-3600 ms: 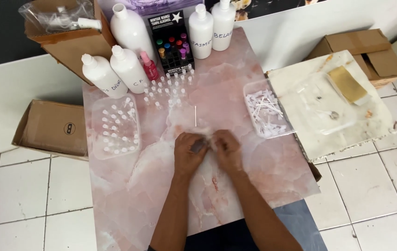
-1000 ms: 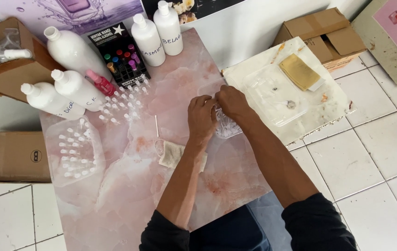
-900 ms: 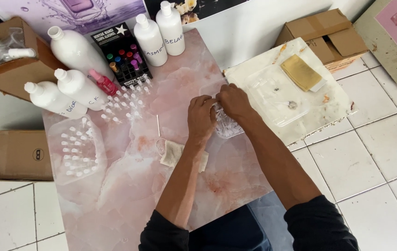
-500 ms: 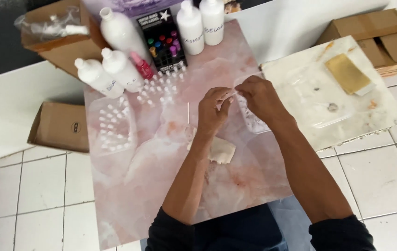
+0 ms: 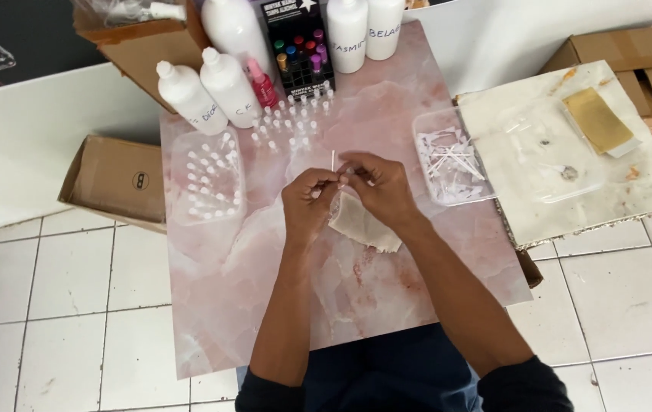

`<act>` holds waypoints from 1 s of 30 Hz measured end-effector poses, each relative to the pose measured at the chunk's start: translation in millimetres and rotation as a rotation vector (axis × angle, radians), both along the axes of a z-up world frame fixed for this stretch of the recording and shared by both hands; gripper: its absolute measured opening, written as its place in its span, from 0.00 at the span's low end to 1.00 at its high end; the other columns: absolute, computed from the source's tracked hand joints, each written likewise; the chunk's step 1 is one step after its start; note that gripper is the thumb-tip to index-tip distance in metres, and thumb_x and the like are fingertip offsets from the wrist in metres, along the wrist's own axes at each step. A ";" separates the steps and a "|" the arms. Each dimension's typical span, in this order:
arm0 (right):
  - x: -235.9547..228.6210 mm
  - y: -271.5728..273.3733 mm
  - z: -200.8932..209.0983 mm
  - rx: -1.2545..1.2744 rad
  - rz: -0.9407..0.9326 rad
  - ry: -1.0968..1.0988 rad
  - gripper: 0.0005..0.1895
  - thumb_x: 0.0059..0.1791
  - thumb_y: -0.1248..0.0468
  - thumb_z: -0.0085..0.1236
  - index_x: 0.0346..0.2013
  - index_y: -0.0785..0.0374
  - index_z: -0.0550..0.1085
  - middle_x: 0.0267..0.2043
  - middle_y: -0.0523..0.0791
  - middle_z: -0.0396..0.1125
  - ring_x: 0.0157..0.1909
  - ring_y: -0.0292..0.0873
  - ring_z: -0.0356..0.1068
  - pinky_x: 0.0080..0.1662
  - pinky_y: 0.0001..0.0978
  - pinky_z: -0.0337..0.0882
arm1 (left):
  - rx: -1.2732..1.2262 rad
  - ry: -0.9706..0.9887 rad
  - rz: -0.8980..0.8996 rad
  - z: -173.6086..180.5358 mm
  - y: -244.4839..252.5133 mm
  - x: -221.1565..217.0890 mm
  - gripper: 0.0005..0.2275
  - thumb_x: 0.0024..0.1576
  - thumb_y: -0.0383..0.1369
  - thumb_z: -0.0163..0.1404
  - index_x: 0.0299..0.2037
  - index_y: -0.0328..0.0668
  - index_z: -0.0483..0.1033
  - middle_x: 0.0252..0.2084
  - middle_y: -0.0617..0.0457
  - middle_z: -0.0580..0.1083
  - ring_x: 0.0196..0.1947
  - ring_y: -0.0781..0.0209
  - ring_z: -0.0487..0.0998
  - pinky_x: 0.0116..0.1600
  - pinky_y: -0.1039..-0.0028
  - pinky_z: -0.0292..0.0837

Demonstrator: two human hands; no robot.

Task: The person assembles small glass vials by inserting cotton wicks into them. They use a small cloth to handle the wicks and place the assembled vials into a clear plastic tray on the table.

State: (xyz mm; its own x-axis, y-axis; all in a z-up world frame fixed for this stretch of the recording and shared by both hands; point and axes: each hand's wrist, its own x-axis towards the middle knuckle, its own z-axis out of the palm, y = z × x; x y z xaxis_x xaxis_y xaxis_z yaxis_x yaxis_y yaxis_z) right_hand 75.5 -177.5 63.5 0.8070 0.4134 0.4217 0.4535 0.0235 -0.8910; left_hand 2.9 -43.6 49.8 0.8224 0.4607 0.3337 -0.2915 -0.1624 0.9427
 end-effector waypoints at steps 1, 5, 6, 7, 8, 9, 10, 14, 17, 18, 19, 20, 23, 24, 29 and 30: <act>-3.7 1.0 -3.7 -0.002 0.000 -0.001 0.13 0.45 0.76 0.66 0.44 0.67 0.81 0.34 0.48 0.77 0.35 0.39 0.76 0.40 0.29 0.77 | -0.002 -0.001 0.000 -3.2 1.5 -7.5 0.06 0.51 0.20 0.63 0.35 0.38 0.83 0.30 0.50 0.79 0.30 0.68 0.78 0.39 0.78 0.77; -10.2 -1.8 -15.3 -0.047 -0.058 -0.050 0.08 0.46 0.74 0.68 0.39 0.65 0.82 0.32 0.48 0.78 0.34 0.40 0.79 0.37 0.28 0.78 | 0.122 0.037 0.052 -28.3 4.1 -30.5 0.14 0.52 0.22 0.63 0.48 0.38 0.82 0.43 0.45 0.79 0.45 0.54 0.81 0.52 0.69 0.76; -11.0 -2.8 -17.7 -0.039 -0.030 -0.042 0.06 0.47 0.75 0.67 0.37 0.65 0.83 0.31 0.48 0.78 0.34 0.40 0.79 0.35 0.29 0.78 | 0.145 0.088 0.055 -37.7 4.9 -36.1 0.18 0.50 0.25 0.66 0.51 0.38 0.80 0.48 0.44 0.78 0.50 0.52 0.80 0.57 0.66 0.74; -11.4 -3.6 -21.4 -0.042 -0.026 -0.042 0.06 0.47 0.75 0.67 0.37 0.65 0.83 0.31 0.48 0.78 0.34 0.40 0.79 0.35 0.29 0.78 | 0.142 0.089 0.060 -41.9 3.6 -36.6 0.18 0.50 0.25 0.66 0.51 0.38 0.80 0.48 0.44 0.78 0.50 0.52 0.80 0.57 0.66 0.74; -11.8 -4.2 -24.9 -0.032 -0.003 -0.083 0.06 0.47 0.76 0.65 0.38 0.66 0.83 0.33 0.51 0.78 0.36 0.44 0.79 0.37 0.34 0.79 | 0.158 0.097 0.053 -45.9 2.4 -37.3 0.18 0.50 0.26 0.66 0.51 0.37 0.80 0.48 0.42 0.78 0.51 0.47 0.79 0.57 0.62 0.73; -11.8 -4.4 -28.5 -0.021 0.021 -0.125 0.07 0.48 0.78 0.63 0.39 0.68 0.83 0.35 0.53 0.78 0.39 0.47 0.79 0.40 0.39 0.79 | 0.175 0.105 0.046 -49.8 1.7 -37.4 0.18 0.50 0.28 0.67 0.51 0.37 0.80 0.49 0.40 0.78 0.52 0.42 0.79 0.57 0.58 0.73; -13.6 -4.1 -31.2 -0.022 0.026 -0.126 0.07 0.48 0.78 0.63 0.39 0.68 0.83 0.35 0.53 0.78 0.39 0.47 0.79 0.40 0.39 0.79 | 0.173 0.105 0.051 -46.1 -0.3 -38.3 0.18 0.50 0.28 0.67 0.51 0.37 0.80 0.49 0.40 0.78 0.52 0.42 0.79 0.57 0.58 0.73; -18.1 -4.0 -35.5 -0.029 0.019 -0.168 0.08 0.49 0.78 0.62 0.40 0.69 0.83 0.37 0.53 0.78 0.39 0.48 0.79 0.42 0.42 0.79 | 0.163 0.219 0.042 -47.6 -4.9 -36.4 0.16 0.52 0.29 0.65 0.50 0.33 0.80 0.48 0.38 0.78 0.52 0.39 0.79 0.59 0.57 0.72; -20.2 -2.1 -37.7 -0.022 -0.002 -0.180 0.07 0.49 0.78 0.62 0.40 0.69 0.83 0.37 0.53 0.78 0.40 0.47 0.79 0.43 0.43 0.79 | 0.167 0.293 0.077 -60.9 -4.6 -33.4 0.14 0.53 0.30 0.64 0.48 0.35 0.81 0.46 0.41 0.79 0.51 0.44 0.80 0.59 0.61 0.72; -21.2 -1.1 -39.2 -0.021 -0.011 -0.177 0.07 0.50 0.78 0.62 0.40 0.69 0.83 0.37 0.53 0.78 0.41 0.46 0.79 0.44 0.43 0.79 | 0.163 0.327 0.102 -65.4 -4.3 -33.0 0.12 0.54 0.30 0.63 0.47 0.37 0.82 0.45 0.44 0.80 0.50 0.47 0.80 0.58 0.63 0.73; -21.0 -0.6 -42.2 -0.022 -0.011 -0.176 0.07 0.50 0.78 0.62 0.40 0.69 0.83 0.37 0.53 0.78 0.41 0.46 0.79 0.44 0.43 0.79 | 0.163 0.328 0.103 -65.3 -5.3 -32.4 0.12 0.54 0.30 0.63 0.47 0.37 0.82 0.45 0.44 0.80 0.50 0.47 0.80 0.58 0.63 0.73; -20.9 0.0 -45.1 -0.024 -0.004 -0.179 0.07 0.49 0.78 0.62 0.40 0.70 0.82 0.36 0.54 0.78 0.40 0.48 0.79 0.42 0.43 0.78 | 0.148 0.318 0.109 -65.1 -6.2 -31.9 0.11 0.54 0.30 0.63 0.46 0.38 0.83 0.44 0.45 0.80 0.49 0.48 0.80 0.57 0.63 0.73; -23.9 2.5 -49.2 -0.031 -0.003 -0.197 0.07 0.49 0.78 0.61 0.40 0.70 0.81 0.35 0.54 0.78 0.40 0.49 0.79 0.42 0.44 0.78 | 0.144 0.307 0.127 -62.3 -7.9 -30.6 0.09 0.54 0.29 0.63 0.43 0.40 0.83 0.42 0.46 0.81 0.47 0.49 0.81 0.56 0.63 0.73; -25.6 3.4 -49.8 -0.037 -0.011 -0.209 0.06 0.50 0.78 0.61 0.40 0.70 0.81 0.36 0.53 0.78 0.39 0.48 0.79 0.42 0.43 0.78 | 0.152 0.307 0.136 -60.9 -8.4 -30.3 0.08 0.54 0.30 0.63 0.42 0.40 0.84 0.41 0.46 0.81 0.47 0.49 0.81 0.56 0.63 0.74; -25.8 9.6 -59.5 -0.047 0.017 -0.254 0.07 0.50 0.78 0.60 0.40 0.70 0.82 0.36 0.53 0.78 0.40 0.48 0.78 0.43 0.45 0.79 | 0.201 0.279 0.139 -64.9 -2.9 -29.2 0.07 0.55 0.28 0.62 0.42 0.43 0.84 0.42 0.48 0.81 0.47 0.52 0.80 0.56 0.66 0.74; -25.2 10.0 -62.5 -0.064 0.034 -0.276 0.07 0.51 0.78 0.58 0.40 0.70 0.82 0.37 0.53 0.78 0.40 0.49 0.78 0.43 0.46 0.79 | 0.195 0.273 0.146 -66.2 -1.6 -29.6 0.06 0.55 0.27 0.61 0.42 0.41 0.84 0.42 0.47 0.81 0.47 0.51 0.80 0.56 0.65 0.73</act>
